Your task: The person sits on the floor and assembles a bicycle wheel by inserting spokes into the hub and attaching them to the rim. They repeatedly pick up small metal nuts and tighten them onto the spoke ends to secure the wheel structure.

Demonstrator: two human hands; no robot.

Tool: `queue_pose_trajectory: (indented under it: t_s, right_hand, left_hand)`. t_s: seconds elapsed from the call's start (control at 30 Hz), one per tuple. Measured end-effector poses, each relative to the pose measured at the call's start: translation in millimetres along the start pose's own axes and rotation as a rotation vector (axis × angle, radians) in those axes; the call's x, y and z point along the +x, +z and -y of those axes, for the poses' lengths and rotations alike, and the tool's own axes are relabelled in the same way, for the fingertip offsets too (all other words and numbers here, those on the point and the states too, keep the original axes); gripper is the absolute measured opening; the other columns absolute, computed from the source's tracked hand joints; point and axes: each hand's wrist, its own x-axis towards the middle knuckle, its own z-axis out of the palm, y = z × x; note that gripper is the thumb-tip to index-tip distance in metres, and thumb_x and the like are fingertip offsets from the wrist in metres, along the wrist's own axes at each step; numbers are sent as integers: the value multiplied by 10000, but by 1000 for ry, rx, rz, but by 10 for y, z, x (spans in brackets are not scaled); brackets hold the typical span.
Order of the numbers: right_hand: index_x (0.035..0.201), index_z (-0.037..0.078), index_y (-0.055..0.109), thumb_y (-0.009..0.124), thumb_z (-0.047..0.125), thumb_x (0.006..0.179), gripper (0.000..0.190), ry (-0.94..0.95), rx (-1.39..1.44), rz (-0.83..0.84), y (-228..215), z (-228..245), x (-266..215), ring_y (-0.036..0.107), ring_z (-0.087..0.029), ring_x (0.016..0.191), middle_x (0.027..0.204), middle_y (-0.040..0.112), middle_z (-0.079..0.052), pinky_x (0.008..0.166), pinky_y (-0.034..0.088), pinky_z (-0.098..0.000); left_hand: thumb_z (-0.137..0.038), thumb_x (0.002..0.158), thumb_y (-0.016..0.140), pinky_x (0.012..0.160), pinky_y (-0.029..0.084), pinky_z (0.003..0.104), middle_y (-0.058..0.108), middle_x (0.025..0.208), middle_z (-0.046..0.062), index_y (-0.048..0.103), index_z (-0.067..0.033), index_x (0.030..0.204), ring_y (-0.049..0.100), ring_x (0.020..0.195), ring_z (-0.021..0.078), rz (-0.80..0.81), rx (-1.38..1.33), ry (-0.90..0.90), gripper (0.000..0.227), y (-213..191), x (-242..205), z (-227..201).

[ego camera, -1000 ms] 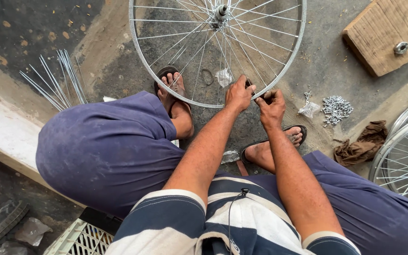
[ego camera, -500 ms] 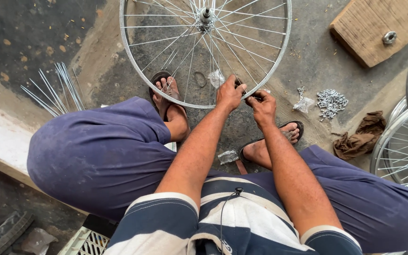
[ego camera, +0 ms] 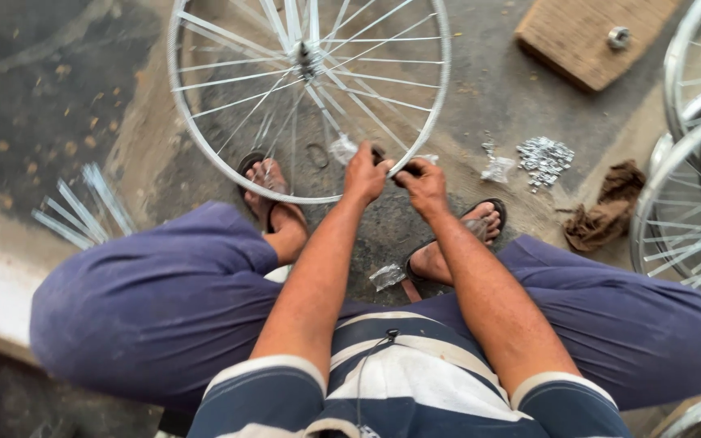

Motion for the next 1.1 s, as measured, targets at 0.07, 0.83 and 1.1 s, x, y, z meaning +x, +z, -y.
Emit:
queue_pose_trajectory:
  t_s: [0.07, 0.83, 1.1]
  right_hand:
    - [1046, -17, 732, 727, 38, 894, 162, 1, 18, -3, 6, 4, 8, 737, -156, 843, 942, 761, -85, 774, 626, -302]
    - [1064, 105, 790, 831, 134, 836, 234, 277, -562, -472, -1746, -442, 618, 742, -187, 920, 1034, 782, -68, 878, 584, -332]
    - [1032, 205, 811, 788, 151, 883, 161, 345, -735, -556, -1762, -411, 739, 721, -188, 915, 1065, 778, -51, 840, 564, -321]
  left_hand:
    - [-237, 854, 815, 822, 549, 440, 741, 988, 151, 621, -54, 1102, 714, 944, 334, -18, 55, -20, 364, -3, -22, -14]
    - [-249, 876, 782, 816, 541, 440, 775, 979, 131, 509, -54, 1165, 736, 924, 324, 34, 57, 16, 443, -127, -100, -83]
    - [-277, 933, 804, 819, 524, 473, 742, 954, 195, 474, -21, 1155, 701, 917, 384, 63, 259, -20, 473, -131, -97, 0]
